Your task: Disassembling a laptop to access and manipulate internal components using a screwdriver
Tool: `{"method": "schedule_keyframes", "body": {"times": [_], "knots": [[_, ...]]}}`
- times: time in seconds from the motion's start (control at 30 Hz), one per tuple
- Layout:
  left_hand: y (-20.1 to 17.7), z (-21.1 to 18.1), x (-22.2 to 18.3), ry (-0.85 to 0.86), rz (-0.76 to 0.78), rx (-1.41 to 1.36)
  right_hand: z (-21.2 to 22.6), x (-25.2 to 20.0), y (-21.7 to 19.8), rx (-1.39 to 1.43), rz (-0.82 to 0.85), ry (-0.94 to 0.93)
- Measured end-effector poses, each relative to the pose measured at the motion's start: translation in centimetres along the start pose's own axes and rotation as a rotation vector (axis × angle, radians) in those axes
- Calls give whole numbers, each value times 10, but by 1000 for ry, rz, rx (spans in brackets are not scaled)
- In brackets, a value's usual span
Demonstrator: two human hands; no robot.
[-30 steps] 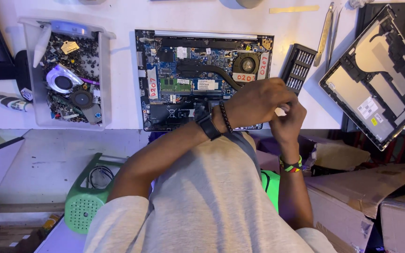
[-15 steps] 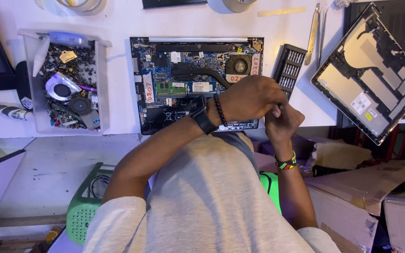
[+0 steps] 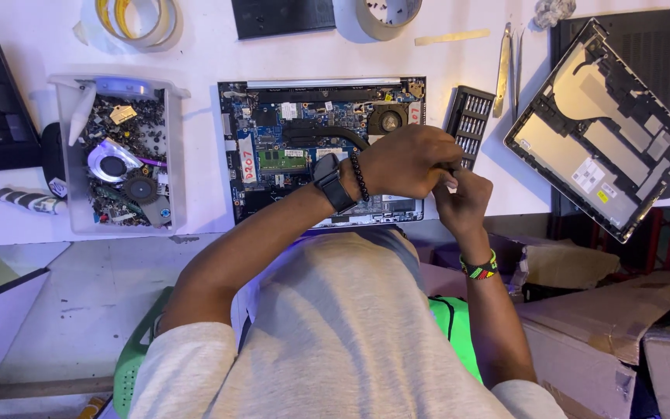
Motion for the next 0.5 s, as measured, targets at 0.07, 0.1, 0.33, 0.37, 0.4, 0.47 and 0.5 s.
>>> {"method": "schedule_keyframes", "body": {"times": [0.07, 0.1, 0.33, 0.37, 0.4, 0.47, 0.5], "knots": [[-9, -15, 3, -12, -29, 66, -23, -14, -4, -25, 191, -46], [-8, -16, 1, -11, -26, 65, -25, -9, -6, -26, 188, -45], [-11, -29, 6, -110, -33, 150, 2, 32, -3, 135, 410, 6], [-12, -29, 8, -132, -27, 142, 16, 44, 1, 201, 385, 66], [-12, -29, 10, -128, -29, 146, 7, 36, 0, 203, 384, 60], [-9, -30, 11, -96, 4, 165, -15, 18, -7, 127, 250, 163], [-9, -28, 10, -98, 6, 159, -20, 12, -7, 123, 249, 169]]}}
Point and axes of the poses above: each hand's wrist, its own x-axis towards the middle knuckle, its own y-axis out of the palm, z = x × y, the point moved 2 cm from there along x, towards the middle knuckle, and after that the axes turned 15 degrees about -z, right-handed, at the moved point
